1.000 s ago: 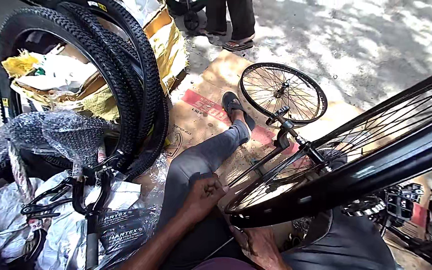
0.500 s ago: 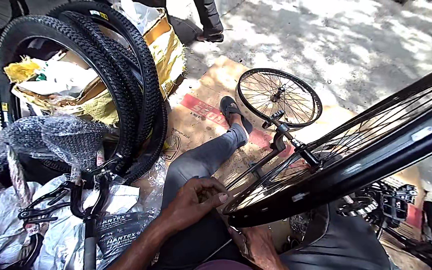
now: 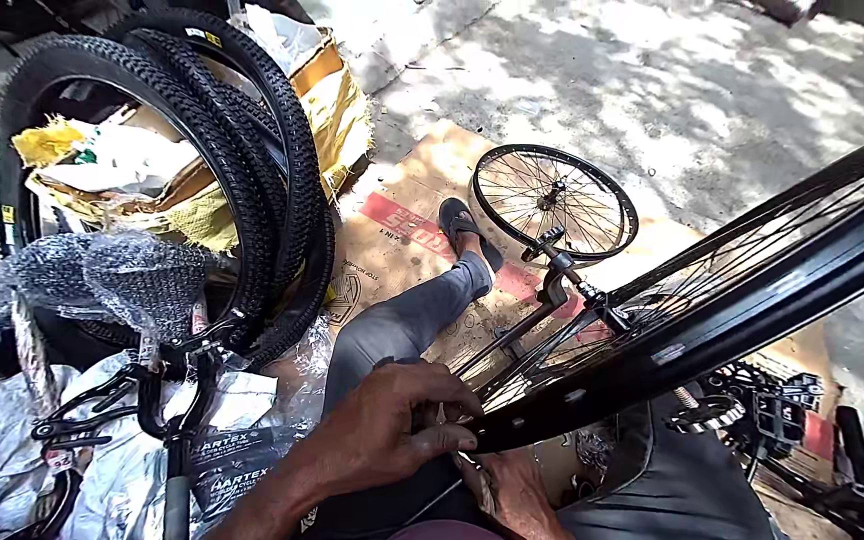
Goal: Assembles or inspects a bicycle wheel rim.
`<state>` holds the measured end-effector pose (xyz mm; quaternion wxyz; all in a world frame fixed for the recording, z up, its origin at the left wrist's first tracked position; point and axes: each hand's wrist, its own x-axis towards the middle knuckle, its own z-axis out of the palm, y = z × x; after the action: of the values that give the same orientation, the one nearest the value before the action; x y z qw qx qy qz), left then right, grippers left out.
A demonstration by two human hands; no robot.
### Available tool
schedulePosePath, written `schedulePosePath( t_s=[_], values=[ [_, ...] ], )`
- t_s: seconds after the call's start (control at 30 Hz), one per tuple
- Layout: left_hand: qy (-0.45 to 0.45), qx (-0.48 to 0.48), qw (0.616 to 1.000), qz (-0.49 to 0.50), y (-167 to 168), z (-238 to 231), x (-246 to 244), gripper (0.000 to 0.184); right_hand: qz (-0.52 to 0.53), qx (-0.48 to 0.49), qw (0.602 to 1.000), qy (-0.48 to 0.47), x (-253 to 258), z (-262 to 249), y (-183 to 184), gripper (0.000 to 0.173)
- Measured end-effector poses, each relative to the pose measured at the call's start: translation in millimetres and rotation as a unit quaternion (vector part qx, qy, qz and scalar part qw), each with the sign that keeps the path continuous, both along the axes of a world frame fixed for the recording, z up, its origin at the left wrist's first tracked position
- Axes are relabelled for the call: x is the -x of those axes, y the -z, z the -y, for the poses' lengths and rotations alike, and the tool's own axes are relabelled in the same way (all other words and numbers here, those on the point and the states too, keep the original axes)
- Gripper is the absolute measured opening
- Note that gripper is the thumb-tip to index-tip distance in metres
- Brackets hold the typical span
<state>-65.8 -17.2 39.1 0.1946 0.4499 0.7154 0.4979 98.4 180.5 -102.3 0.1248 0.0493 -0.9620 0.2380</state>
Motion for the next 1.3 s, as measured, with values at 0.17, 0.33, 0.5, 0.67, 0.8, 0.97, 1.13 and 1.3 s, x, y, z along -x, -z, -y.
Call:
schedulePosePath(
  t_s=[0.17, 0.33, 0.5, 0.67, 0.8, 0.97, 1.13, 1.3],
  values=[
    [0.001, 0.064, 0.994, -0.085, 8.4, -1.7, -4.9, 0.022, -0.005, 0.001, 1.000, 0.003, -0.1, 0.6, 0.0, 0.039],
    [0.000, 0.112, 0.986, -0.125, 13.6, -2.0, -6.0, 0.023, -0.006, -0.003, 1.000, 0.001, 0.2, 0.6, -1.5, 0.039],
    [0.004, 0.122, 0.984, -0.127, 16.3, -1.8, -6.3, 0.023, -0.009, -0.003, 1.000, 0.000, 0.1, 0.5, -0.9, 0.040],
    [0.004, 0.122, 0.984, -0.126, 17.3, -1.4, -6.5, 0.023, -0.007, -0.001, 1.000, -0.005, -0.4, 0.1, -0.6, 0.042],
    [-0.013, 0.037, 0.998, -0.053, 9.8, -2.1, -7.3, 0.024, 0.002, 0.001, 1.000, -0.003, -0.8, 0.3, -1.5, 0.041],
    [0.016, -0.052, 0.999, -0.001, -10.6, -3.5, -4.5, 0.031, -0.003, -0.001, 1.000, -0.002, -0.4, 1.0, -1.7, 0.042],
    [0.081, 0.264, 0.951, -0.140, 9.4, 6.9, 6.2, 0.027, 0.003, -0.003, 1.000, -0.006, -0.6, -0.1, -0.4, 0.042],
    [0.031, 0.092, 0.992, -0.085, 0.7, 4.2, 7.4, 0.029, 0.004, 0.001, 1.000, -0.005, -1.5, 0.3, -1.1, 0.041]
  ],
)
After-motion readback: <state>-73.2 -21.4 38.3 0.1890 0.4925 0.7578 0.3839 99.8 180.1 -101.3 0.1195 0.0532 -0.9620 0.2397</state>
